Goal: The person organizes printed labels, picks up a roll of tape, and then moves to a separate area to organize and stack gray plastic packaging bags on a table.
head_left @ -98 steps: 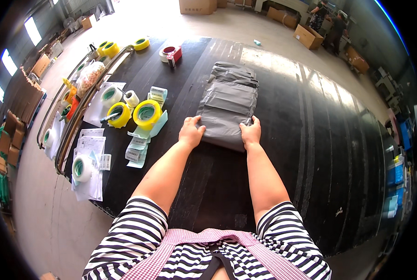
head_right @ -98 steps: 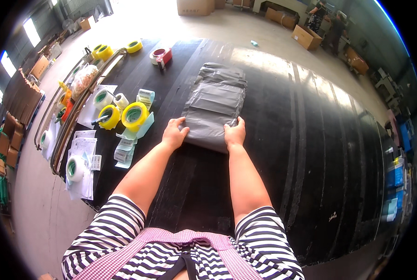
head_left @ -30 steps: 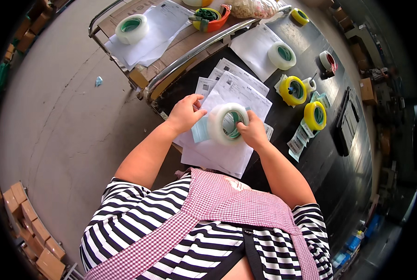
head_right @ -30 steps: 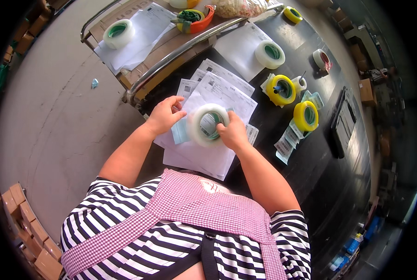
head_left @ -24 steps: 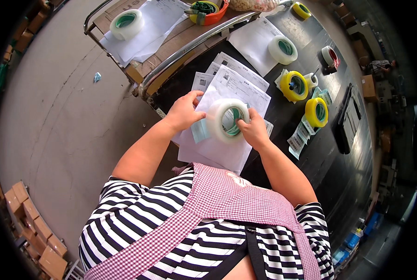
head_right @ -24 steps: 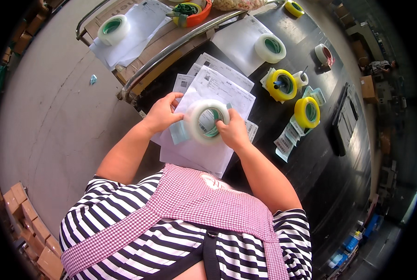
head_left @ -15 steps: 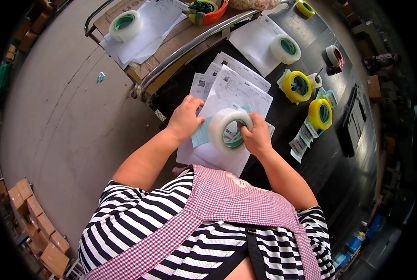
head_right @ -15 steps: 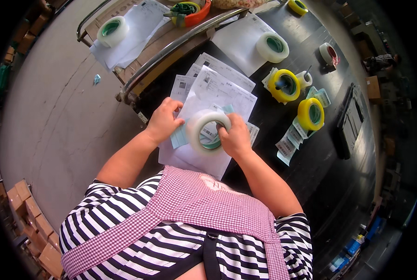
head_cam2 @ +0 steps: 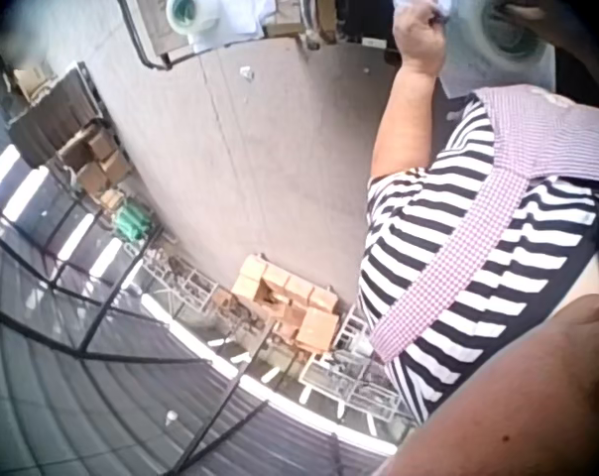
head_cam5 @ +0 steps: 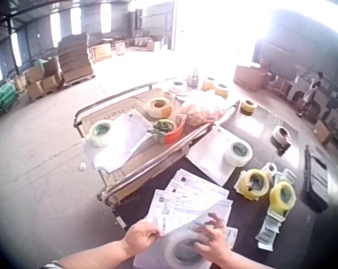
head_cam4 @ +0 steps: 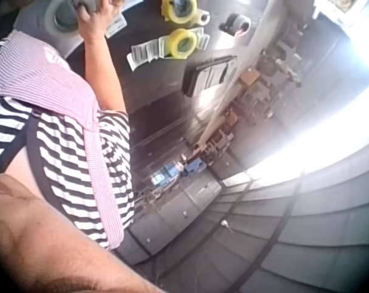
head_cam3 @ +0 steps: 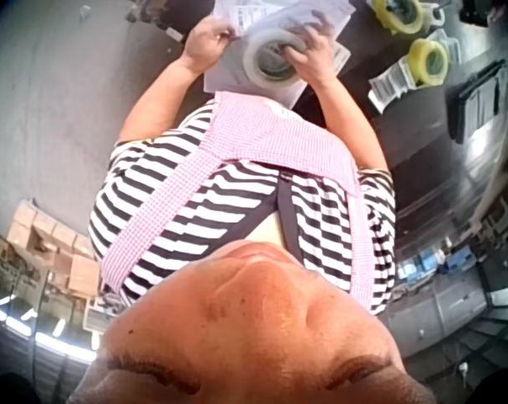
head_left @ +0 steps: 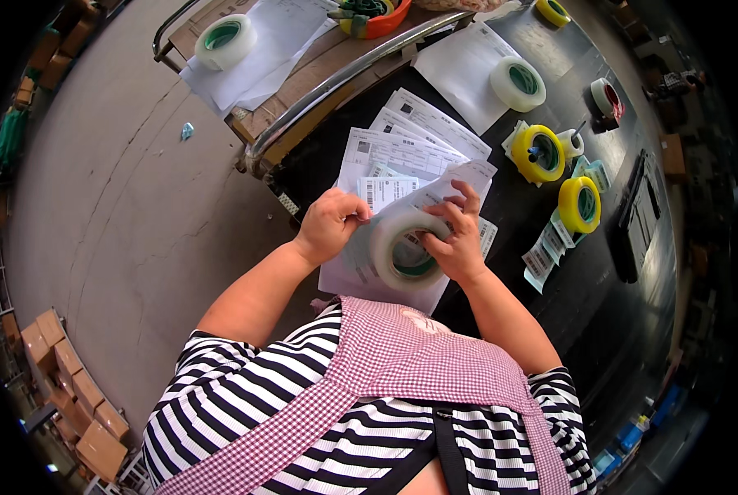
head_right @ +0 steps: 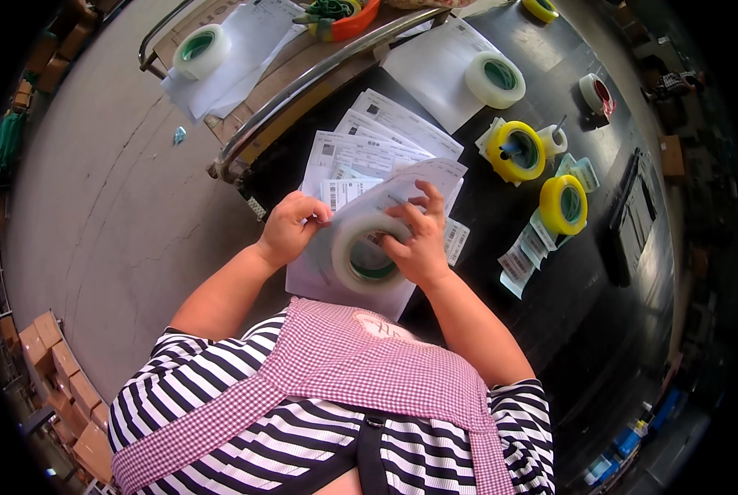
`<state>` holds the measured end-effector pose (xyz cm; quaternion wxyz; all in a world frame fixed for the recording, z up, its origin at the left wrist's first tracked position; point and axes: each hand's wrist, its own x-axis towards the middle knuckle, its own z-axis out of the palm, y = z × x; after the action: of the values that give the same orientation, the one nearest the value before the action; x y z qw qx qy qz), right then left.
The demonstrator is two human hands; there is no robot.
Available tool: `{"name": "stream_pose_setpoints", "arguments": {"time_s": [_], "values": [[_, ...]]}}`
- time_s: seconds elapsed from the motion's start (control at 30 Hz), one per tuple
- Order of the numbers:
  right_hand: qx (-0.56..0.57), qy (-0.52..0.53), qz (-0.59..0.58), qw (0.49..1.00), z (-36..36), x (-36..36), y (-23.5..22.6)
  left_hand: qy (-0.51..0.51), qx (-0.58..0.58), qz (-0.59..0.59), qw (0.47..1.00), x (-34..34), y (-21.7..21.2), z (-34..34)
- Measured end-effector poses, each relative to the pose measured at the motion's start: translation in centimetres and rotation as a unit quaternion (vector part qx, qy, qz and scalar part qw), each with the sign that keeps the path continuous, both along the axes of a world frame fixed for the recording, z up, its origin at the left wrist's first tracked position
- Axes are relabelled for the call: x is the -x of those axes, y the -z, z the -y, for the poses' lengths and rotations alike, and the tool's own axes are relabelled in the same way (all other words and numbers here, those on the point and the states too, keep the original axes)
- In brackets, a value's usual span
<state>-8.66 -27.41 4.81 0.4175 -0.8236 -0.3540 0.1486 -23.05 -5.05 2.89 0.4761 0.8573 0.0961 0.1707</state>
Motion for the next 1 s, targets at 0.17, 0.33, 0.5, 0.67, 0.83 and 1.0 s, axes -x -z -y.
{"name": "stream_pose_setpoints", "arguments": {"time_s": [0.17,0.33,0.5,0.67,0.83,1.0], "values": [[-0.007,0.014,-0.031,0.999,0.3,-0.1,-0.1,0.062,-0.071,0.01,0.996,0.4,-1.5,-1.3],[-0.002,-0.006,0.003,1.0,0.3,-0.3,0.2,-0.047,-0.017,-0.044,0.998,-0.9,0.1,-3.6],[-0.036,0.0,0.029,0.999,0.6,-0.2,0.3,-0.149,0.134,-0.091,0.975,-2.9,0.4,-2.7],[-0.054,0.016,0.035,0.998,1.3,-0.3,0.9,-0.134,0.135,-0.091,0.978,-3.2,0.8,-2.9],[-0.065,0.02,0.031,0.997,1.6,-0.3,1.2,-0.08,-0.127,-0.011,0.989,-3.2,1.1,-2.9],[-0.065,0.022,0.022,0.997,1.6,-0.3,1.0,-0.052,0.065,-0.068,0.994,-3.2,-0.1,-3.5]]}}
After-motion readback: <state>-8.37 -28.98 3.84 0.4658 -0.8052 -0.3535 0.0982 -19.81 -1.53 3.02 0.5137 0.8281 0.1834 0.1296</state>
